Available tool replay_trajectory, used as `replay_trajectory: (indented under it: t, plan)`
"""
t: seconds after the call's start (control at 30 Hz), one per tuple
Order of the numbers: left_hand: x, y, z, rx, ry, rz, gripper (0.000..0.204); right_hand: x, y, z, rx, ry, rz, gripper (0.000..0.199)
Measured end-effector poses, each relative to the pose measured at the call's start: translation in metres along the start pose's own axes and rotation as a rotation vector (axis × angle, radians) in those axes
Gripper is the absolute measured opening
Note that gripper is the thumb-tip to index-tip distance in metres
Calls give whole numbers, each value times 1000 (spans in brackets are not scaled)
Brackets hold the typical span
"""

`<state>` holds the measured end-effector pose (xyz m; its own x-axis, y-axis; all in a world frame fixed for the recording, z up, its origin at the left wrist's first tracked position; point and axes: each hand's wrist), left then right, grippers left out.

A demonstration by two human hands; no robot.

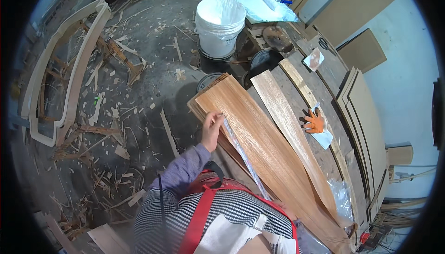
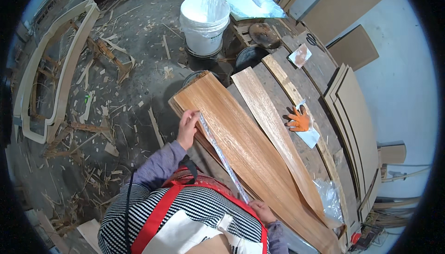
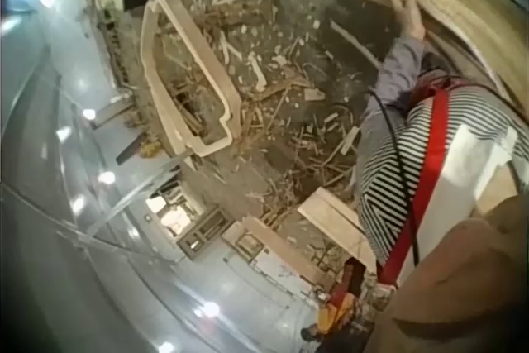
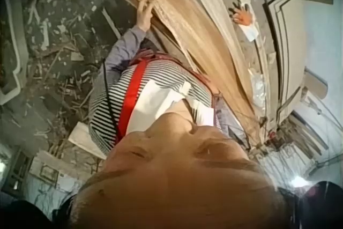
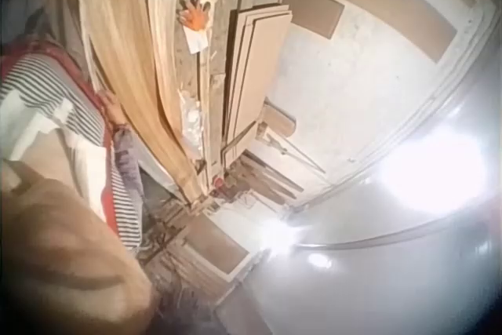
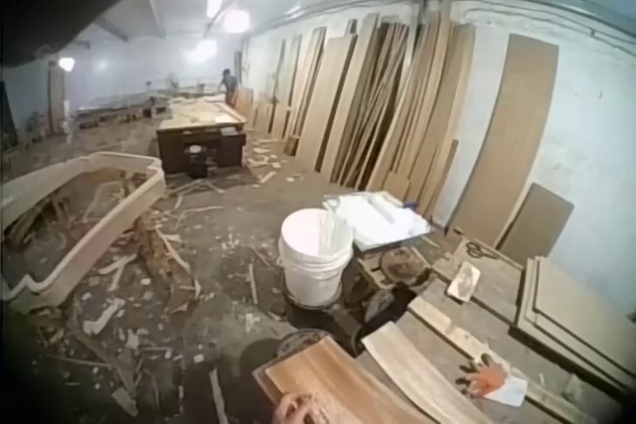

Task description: Measuring and marking curved wood pieces in a woodworking factory.

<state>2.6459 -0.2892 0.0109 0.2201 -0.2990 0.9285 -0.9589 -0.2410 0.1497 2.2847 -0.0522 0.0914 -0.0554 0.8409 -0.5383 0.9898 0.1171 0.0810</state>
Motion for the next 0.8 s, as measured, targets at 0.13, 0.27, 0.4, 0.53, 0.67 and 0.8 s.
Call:
replay_trajectory:
  t: [0.13, 0.27, 0.4, 0.53, 0.67, 0.8]
  plan:
    - [-1, 15, -18, 176, 48, -384, 52, -20, -3, 39, -19, -106, -168, 23]
    - [2, 13, -18, 165, 72, -529, 64, -62, 13, 64, -54, -65, -92, 23]
    - [-8, 15, -16, 278, 13, -536, 54, -90, 18, 86, -96, -60, -136, 20]
    - [-30, 16, -14, 192, 11, -696, 42, -94, 14, 88, -30, -126, -208, 21]
    - [-42, 38, -33, 98, -309, -422, 28, -95, 7, 87, -18, -132, -282, 23]
    - [-44, 78, -56, 129, -165, -370, 20, -89, -4, 102, -24, -311, -605, 25]
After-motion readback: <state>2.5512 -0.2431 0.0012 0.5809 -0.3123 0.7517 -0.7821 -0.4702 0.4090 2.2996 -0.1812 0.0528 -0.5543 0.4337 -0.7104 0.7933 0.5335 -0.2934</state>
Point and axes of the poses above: each hand's wrist, its own z-axis towards the middle knuckle, its own y-axis out of the palm, x = y × z, and after that the axes turned 5 degrees about z, right-handed
